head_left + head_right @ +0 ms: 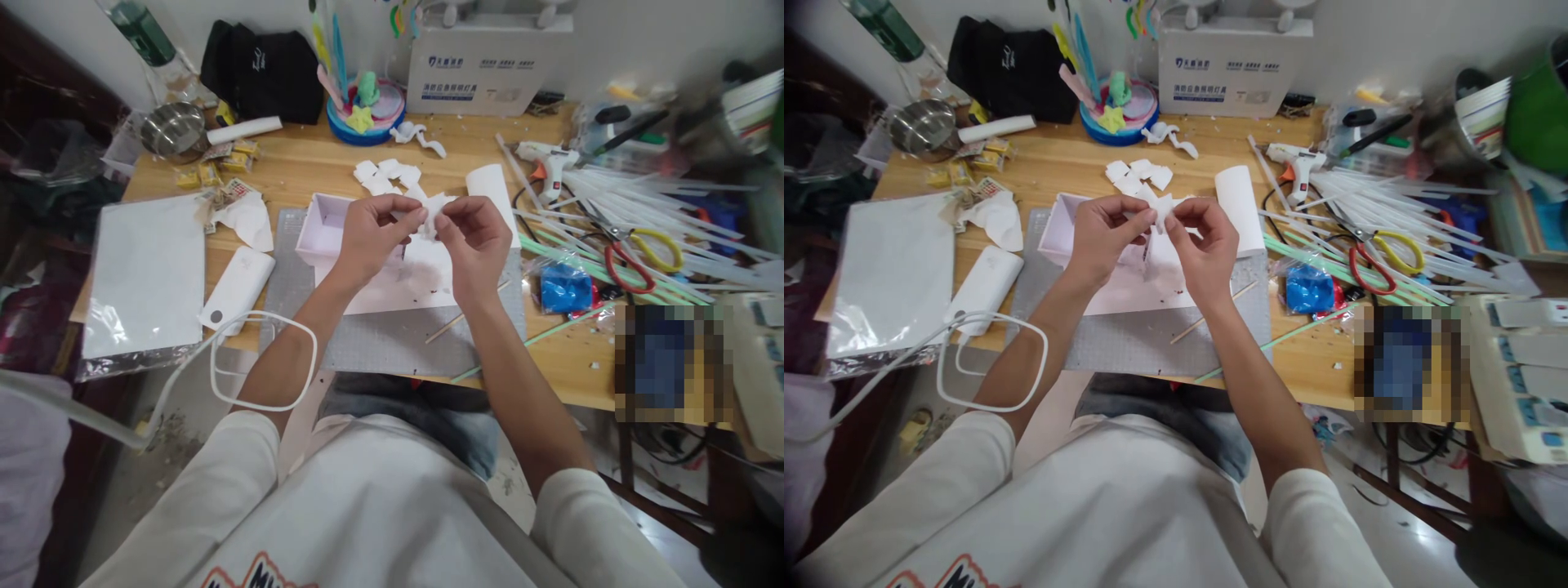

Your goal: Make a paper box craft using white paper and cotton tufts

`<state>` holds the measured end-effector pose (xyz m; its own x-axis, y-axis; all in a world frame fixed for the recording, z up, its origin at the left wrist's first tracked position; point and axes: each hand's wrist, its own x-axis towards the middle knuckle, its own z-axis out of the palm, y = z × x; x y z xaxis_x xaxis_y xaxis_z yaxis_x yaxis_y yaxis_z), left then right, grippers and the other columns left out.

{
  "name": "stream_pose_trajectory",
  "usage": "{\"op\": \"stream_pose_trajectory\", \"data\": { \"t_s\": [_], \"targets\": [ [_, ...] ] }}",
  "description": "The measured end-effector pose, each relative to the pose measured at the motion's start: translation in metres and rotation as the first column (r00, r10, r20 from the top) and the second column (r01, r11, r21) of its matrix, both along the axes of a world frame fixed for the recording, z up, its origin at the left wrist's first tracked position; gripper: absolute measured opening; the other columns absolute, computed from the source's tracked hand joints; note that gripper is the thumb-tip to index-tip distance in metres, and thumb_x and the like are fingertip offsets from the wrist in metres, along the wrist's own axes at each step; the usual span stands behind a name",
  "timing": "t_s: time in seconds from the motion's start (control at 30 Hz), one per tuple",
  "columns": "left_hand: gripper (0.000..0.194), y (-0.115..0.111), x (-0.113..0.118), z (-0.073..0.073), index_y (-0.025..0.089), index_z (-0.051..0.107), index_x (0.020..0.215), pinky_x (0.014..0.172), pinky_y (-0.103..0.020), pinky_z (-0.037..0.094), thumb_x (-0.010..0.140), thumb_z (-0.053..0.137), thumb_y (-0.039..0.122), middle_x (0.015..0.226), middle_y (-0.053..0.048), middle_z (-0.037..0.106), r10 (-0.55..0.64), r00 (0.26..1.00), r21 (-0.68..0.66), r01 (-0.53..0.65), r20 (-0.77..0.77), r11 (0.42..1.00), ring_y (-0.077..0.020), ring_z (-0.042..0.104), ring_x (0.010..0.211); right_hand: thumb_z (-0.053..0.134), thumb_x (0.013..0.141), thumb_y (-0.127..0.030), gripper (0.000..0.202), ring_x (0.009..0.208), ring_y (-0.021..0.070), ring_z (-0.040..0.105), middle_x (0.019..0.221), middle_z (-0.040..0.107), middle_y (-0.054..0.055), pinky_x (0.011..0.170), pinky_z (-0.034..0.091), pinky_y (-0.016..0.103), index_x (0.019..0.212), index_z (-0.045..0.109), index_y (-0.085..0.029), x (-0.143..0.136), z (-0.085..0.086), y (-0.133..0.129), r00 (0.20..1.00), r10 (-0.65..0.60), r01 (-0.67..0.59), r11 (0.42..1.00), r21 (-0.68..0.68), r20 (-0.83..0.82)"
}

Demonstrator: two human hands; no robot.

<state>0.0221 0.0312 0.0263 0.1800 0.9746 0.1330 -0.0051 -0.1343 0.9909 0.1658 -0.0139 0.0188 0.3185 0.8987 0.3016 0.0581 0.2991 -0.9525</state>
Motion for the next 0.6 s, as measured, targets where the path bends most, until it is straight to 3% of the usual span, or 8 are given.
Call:
{"op": "stream_pose_trajectory", "data": {
  "t_s": [0.1,0.17,0.4,0.6],
  "targets": [
    [0.025,-0.001,0.000,-0.001,0.018,0.076,0.086,0.056,-0.019,0.052,0.077,0.084,0.041,0.077,0.000,0.074,0.017,0.999,0.078,-0.014,-0.035,0.997,-0.0070,0.063,0.059,0.074,0.084,-0.051,0.026,0.090,0.0147,0.065,0.098,0.065,0.001,0.078,0.059,0.029,0.092,0.066,-0.028,-0.001,0.004,-0.006,0.976,-0.148,0.141,0.989,0.052,0.161],
    [0.024,-0.004,0.001,0.000,0.019,0.076,0.085,0.058,-0.019,0.052,0.078,0.082,0.041,0.078,0.000,0.074,0.037,0.996,0.142,-0.025,-0.077,0.990,-0.0081,0.064,0.062,0.073,0.085,-0.050,0.023,0.090,0.0157,0.065,0.099,0.066,0.003,0.079,0.060,0.031,0.093,0.070,-0.028,-0.002,0.006,-0.010,0.964,-0.169,0.159,0.985,0.061,0.205],
    [0.013,-0.014,0.003,-0.001,0.024,0.077,0.093,0.072,-0.025,0.055,0.093,0.067,0.033,0.089,-0.004,0.075,0.089,0.954,0.430,0.045,-0.285,0.902,-0.0142,0.069,0.084,0.073,0.085,-0.048,0.022,0.078,0.0153,0.070,0.088,0.075,0.001,0.078,0.064,0.035,0.090,0.077,-0.028,-0.005,-0.002,-0.008,0.993,-0.096,0.094,0.995,0.029,0.074],
    [0.017,-0.015,0.001,-0.006,0.027,0.076,0.098,0.087,-0.032,0.054,0.097,0.061,0.036,0.094,-0.006,0.073,0.142,0.915,0.506,0.075,-0.377,0.859,-0.0185,0.069,0.095,0.075,0.083,-0.049,0.023,0.078,0.0169,0.074,0.088,0.078,0.000,0.083,0.066,0.040,0.091,0.079,-0.028,-0.005,-0.009,-0.006,0.994,-0.104,0.103,0.994,0.022,0.029]
  ]
}}
